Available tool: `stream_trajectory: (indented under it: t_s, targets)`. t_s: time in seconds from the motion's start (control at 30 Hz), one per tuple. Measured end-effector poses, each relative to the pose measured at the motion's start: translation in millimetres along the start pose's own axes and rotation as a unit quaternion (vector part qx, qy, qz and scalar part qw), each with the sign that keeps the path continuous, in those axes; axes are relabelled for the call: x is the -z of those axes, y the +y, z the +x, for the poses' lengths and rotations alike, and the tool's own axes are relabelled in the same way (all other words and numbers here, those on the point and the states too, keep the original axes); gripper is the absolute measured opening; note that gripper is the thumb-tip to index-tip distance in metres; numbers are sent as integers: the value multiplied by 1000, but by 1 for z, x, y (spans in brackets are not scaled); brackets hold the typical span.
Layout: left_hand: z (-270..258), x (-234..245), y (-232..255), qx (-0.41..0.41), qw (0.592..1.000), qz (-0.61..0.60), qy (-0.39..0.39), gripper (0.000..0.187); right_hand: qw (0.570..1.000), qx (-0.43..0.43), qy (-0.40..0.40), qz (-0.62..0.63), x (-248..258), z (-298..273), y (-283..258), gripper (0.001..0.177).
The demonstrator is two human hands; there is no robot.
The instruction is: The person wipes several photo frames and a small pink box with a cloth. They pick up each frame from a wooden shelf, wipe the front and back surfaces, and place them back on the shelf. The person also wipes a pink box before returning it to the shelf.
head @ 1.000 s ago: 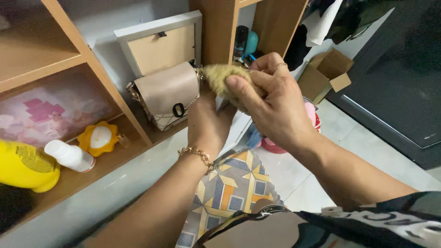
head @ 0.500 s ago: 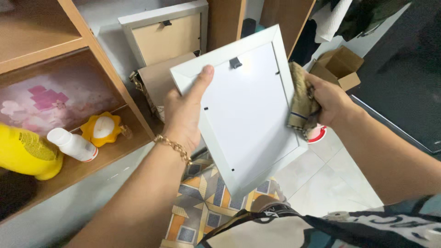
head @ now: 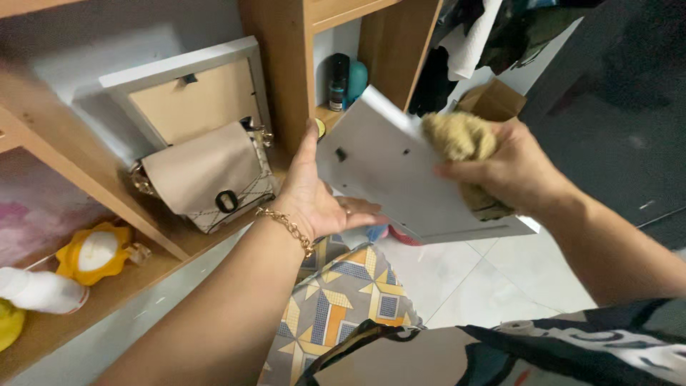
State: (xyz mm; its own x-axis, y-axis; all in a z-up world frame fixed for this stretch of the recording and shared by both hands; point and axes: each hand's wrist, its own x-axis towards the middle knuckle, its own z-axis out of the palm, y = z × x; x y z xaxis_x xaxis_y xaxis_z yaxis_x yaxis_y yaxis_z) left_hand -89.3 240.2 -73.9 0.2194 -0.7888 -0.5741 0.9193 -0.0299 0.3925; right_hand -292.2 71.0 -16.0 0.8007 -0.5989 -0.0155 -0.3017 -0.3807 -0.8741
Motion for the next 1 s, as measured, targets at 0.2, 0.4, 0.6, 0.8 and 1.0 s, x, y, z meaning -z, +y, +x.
stream_trajectory:
  t_s: [0.2, 0.4, 0.6, 0.8, 1.0]
  targets:
    - [23, 2, -3, 58, 986, -56, -143, 63, 995, -79, -26, -51, -5, -8, 28, 47]
    - [32, -34, -30, 34, 985, 116, -124, 42, 925, -237, 40, 294, -29, 35, 53, 47]
    - [13, -66, -55, -136, 941, 300, -71, 44, 990, 84, -40, 108, -67, 67, 121, 32]
    - [8, -91, -77, -252, 897, 353, -89, 97, 934, -144, -31, 327, -48, 86, 109, 35]
    - [0, -96, -53, -166, 913, 372, -16, 104, 868, -134, -49, 475, -40, 80, 79, 39]
